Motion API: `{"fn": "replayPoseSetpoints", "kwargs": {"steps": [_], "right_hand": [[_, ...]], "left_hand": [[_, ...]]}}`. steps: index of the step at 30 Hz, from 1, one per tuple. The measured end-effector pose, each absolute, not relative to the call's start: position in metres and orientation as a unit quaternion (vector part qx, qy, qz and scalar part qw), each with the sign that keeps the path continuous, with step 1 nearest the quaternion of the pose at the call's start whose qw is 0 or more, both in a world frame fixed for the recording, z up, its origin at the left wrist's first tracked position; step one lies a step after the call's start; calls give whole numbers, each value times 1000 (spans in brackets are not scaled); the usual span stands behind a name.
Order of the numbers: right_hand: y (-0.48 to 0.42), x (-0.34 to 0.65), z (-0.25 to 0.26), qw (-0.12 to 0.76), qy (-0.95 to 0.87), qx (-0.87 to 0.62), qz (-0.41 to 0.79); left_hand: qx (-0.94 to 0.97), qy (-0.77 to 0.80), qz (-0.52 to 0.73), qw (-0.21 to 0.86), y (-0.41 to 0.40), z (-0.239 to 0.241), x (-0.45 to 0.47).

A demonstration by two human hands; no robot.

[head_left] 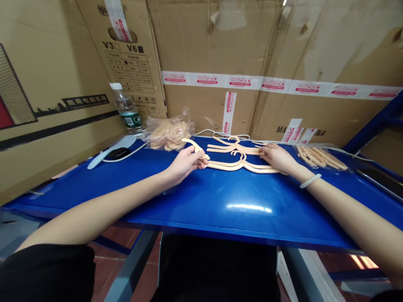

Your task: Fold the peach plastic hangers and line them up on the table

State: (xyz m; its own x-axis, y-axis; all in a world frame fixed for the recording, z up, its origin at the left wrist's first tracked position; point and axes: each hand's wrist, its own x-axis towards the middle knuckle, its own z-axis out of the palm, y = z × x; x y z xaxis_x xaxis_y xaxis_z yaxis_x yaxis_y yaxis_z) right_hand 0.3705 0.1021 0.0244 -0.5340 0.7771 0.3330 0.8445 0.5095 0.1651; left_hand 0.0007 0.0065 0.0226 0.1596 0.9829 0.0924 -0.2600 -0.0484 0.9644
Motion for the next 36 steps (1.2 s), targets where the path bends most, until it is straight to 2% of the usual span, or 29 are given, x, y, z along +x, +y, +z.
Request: {"fn": "replayPoseSetpoints", "kwargs": {"steps": [14, 25, 31, 36], "right_hand": [[85, 380, 51, 265, -857, -443, -15], [29, 386, 100, 152, -880, -410, 187], [26, 384, 105, 142, -880, -400, 212], [24, 382, 106, 141, -881, -392, 225]], "left_hand": [[455, 373, 592, 551, 12, 24, -1], [479, 287, 543, 627, 17, 15, -1], [465, 267, 464, 705, 9, 14, 0], [467, 257, 456, 713, 7, 17, -1]]}}
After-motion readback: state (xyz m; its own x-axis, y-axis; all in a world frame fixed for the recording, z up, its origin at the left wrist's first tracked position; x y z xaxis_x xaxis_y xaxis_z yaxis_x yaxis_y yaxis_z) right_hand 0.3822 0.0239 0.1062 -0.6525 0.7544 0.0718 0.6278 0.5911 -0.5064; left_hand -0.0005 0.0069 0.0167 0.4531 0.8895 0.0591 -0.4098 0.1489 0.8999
